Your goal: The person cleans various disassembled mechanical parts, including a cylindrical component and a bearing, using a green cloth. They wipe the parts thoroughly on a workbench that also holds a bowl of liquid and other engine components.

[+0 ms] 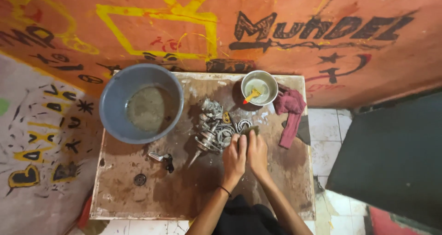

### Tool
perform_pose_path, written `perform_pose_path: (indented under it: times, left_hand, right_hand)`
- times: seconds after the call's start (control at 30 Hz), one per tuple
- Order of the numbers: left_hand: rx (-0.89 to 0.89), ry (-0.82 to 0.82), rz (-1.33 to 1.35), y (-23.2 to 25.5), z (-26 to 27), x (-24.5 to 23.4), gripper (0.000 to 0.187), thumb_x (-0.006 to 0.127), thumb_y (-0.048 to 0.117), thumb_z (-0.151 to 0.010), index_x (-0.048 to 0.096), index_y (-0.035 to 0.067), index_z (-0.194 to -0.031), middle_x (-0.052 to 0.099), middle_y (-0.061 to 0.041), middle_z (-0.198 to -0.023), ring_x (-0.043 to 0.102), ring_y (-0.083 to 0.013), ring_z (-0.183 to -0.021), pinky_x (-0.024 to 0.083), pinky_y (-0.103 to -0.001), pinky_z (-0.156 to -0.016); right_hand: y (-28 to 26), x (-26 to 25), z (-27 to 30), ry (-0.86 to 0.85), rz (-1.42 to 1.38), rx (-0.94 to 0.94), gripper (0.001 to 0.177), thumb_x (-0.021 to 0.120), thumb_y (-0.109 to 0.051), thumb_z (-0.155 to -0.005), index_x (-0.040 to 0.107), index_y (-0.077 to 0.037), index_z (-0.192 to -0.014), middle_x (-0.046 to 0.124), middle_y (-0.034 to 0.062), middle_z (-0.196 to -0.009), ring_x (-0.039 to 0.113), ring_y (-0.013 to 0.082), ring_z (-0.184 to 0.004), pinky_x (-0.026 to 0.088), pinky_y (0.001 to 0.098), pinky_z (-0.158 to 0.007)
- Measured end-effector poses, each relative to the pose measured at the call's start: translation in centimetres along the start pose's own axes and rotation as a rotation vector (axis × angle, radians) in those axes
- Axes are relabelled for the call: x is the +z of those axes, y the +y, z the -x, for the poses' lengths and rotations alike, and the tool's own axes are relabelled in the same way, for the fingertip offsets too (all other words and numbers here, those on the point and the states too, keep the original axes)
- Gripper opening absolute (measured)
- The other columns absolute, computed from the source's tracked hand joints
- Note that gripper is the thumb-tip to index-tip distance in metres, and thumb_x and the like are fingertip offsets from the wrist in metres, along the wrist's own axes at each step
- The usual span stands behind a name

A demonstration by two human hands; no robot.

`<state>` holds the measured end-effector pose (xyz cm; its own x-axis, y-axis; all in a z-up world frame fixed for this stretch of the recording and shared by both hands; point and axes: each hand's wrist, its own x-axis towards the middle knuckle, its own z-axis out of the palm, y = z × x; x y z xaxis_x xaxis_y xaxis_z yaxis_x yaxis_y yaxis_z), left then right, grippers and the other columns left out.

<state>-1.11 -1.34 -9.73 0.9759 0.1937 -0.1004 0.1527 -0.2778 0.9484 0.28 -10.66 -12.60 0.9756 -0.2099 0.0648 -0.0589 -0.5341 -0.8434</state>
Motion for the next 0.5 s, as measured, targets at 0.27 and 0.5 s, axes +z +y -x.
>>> perform_pose_path:
  times: [0.27,0.5]
  left_hand:
    - [0.227,-0.011,0.096,-4.3,0.6,-1.3,0.056,0.075,0.033,-0.089,0.057,-0.002,-0.128,0.071,-0.021,-0.110,0.070,-0.0333,-0.101,0.055,-0.042,-0.087]
    - [0.043,-0.149,0.819,0.8,-0.7,-3.8,0.056,0.080,0.022,-0.088,0.055,0.007,-0.135,0.066,-0.005,-0.123,0.065,-0.0131,-0.110,0.054,-0.031,-0.096]
  right_hand:
    - [-2.0,-2.9,0.7,-0.225,-1.014,0.593,0.045,0.048,-0.042,-0.105,0.067,-0.005,-0.124,0.070,0.0066,-0.113,0.065,0.0174,-0.100,0.052,0.0348,-0.088]
    - [-2.9,-7.7,0.8,0.000,-1.231,0.519,0.056,0.045,-0.048,-0.105,0.055,-0.007,-0.141,0.064,0.0057,-0.135,0.062,0.0184,-0.122,0.047,0.0353,-0.108]
